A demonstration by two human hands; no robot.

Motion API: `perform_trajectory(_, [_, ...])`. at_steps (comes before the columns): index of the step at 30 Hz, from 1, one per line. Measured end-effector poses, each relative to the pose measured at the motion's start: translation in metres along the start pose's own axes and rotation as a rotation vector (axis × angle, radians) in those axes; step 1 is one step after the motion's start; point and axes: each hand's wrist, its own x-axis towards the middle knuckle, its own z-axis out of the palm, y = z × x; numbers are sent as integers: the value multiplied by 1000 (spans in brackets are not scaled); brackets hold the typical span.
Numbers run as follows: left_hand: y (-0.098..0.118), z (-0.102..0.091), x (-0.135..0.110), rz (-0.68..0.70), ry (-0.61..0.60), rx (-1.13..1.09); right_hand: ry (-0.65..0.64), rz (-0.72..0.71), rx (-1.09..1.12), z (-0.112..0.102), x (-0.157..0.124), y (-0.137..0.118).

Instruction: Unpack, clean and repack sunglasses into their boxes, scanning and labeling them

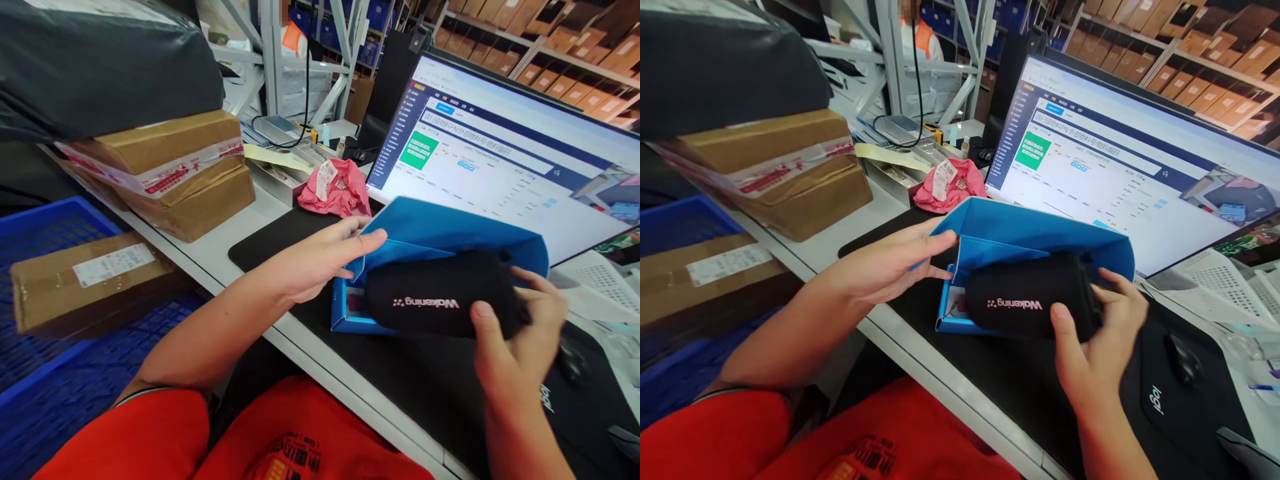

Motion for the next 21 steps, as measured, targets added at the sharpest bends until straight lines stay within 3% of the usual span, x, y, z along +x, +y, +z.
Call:
perform_trajectory(2, [0,2,1,-137,-100,-75,-49,-5,3,14,0,2])
perform_trajectory(4, [-2,3,2,-198,-105,-115,-94,23,-14,23,-2,6])
perform_trajectory(7, [-7,2,4,-199,-67,-103,-232,10,-202,29,-9,17])
perform_trajectory(10, [-11,0,4,-165,-76,-89,-404,-127,-429,32,-21,32])
perform_trajectory(14, [-15,0,3,-116,-95,-83,-521,-239,-574,35,-35,44])
perform_trajectory(17, [-19,0,2,-84,-102,-41,-544,-251,-587,25,-39,37])
perform_trajectory(20, [-22,-4,-6,-27,-148,44,-450,-172,-397,-7,-43,25])
perform_trajectory(21, [-23,-6,-10,-11,-175,89,-484,-121,-297,-21,-45,25])
